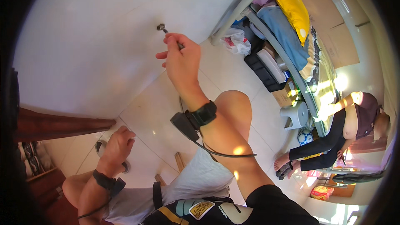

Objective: Applying a sealant or glue with a brush to a hole in the wall and then inserting a small white component or plug.

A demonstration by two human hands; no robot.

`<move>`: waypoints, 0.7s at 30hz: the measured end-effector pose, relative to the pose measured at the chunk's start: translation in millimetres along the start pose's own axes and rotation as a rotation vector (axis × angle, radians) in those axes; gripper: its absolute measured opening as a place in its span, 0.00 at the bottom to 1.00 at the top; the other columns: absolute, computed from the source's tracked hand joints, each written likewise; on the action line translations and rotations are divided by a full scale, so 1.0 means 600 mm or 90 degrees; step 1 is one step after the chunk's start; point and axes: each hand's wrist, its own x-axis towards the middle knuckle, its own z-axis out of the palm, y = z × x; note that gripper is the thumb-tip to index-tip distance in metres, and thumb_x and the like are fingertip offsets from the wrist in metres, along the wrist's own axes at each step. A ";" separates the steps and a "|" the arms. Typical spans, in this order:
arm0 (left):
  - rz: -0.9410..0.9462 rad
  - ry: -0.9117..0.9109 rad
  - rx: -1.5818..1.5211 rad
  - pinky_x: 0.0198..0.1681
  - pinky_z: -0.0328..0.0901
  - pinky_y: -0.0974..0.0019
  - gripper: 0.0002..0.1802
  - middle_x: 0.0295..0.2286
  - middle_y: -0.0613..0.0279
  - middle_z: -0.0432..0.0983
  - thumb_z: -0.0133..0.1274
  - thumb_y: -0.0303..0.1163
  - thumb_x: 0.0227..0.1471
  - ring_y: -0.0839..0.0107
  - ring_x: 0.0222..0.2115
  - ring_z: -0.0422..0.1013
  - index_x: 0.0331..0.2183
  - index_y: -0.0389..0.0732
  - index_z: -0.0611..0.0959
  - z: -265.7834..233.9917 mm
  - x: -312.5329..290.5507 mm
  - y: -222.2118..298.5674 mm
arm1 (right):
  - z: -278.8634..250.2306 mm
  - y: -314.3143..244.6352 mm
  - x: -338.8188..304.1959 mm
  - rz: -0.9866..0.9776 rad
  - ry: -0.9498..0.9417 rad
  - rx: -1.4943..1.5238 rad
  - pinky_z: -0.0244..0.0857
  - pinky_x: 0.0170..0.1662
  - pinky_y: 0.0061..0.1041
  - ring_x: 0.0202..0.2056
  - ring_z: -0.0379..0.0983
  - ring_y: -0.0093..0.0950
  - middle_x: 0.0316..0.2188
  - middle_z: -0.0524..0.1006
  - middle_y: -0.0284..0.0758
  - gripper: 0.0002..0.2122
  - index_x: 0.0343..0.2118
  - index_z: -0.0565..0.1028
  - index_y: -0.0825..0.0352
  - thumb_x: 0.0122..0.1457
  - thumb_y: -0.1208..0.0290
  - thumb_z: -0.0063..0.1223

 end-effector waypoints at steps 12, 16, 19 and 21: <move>0.032 0.039 0.010 0.34 0.69 0.52 0.08 0.32 0.49 0.74 0.58 0.17 0.45 0.46 0.31 0.74 0.32 0.35 0.81 0.001 0.002 -0.013 | 0.010 -0.005 -0.010 0.101 -0.040 0.024 0.68 0.23 0.21 0.28 0.82 0.29 0.41 0.80 0.44 0.14 0.47 0.76 0.75 0.68 0.70 0.45; 0.002 0.260 0.061 0.31 0.70 0.58 0.10 0.30 0.51 0.74 0.59 0.15 0.44 0.53 0.29 0.74 0.33 0.34 0.81 -0.044 0.021 -0.025 | -0.011 -0.018 0.008 0.045 -0.004 0.045 0.69 0.23 0.22 0.27 0.82 0.31 0.41 0.80 0.46 0.15 0.47 0.76 0.77 0.68 0.69 0.45; -0.017 0.469 0.071 0.31 0.70 0.64 0.10 0.31 0.55 0.75 0.60 0.16 0.47 0.61 0.28 0.74 0.35 0.35 0.82 -0.082 0.038 -0.033 | -0.024 0.000 0.030 0.081 0.029 0.037 0.71 0.24 0.23 0.28 0.83 0.32 0.42 0.80 0.47 0.15 0.47 0.75 0.77 0.68 0.67 0.46; -0.025 0.527 0.121 0.31 0.70 0.65 0.11 0.32 0.56 0.75 0.61 0.17 0.49 0.64 0.28 0.74 0.37 0.35 0.83 -0.103 0.027 -0.051 | -0.013 -0.001 0.034 0.120 0.017 0.043 0.73 0.25 0.24 0.29 0.83 0.33 0.42 0.81 0.48 0.15 0.47 0.75 0.75 0.68 0.66 0.47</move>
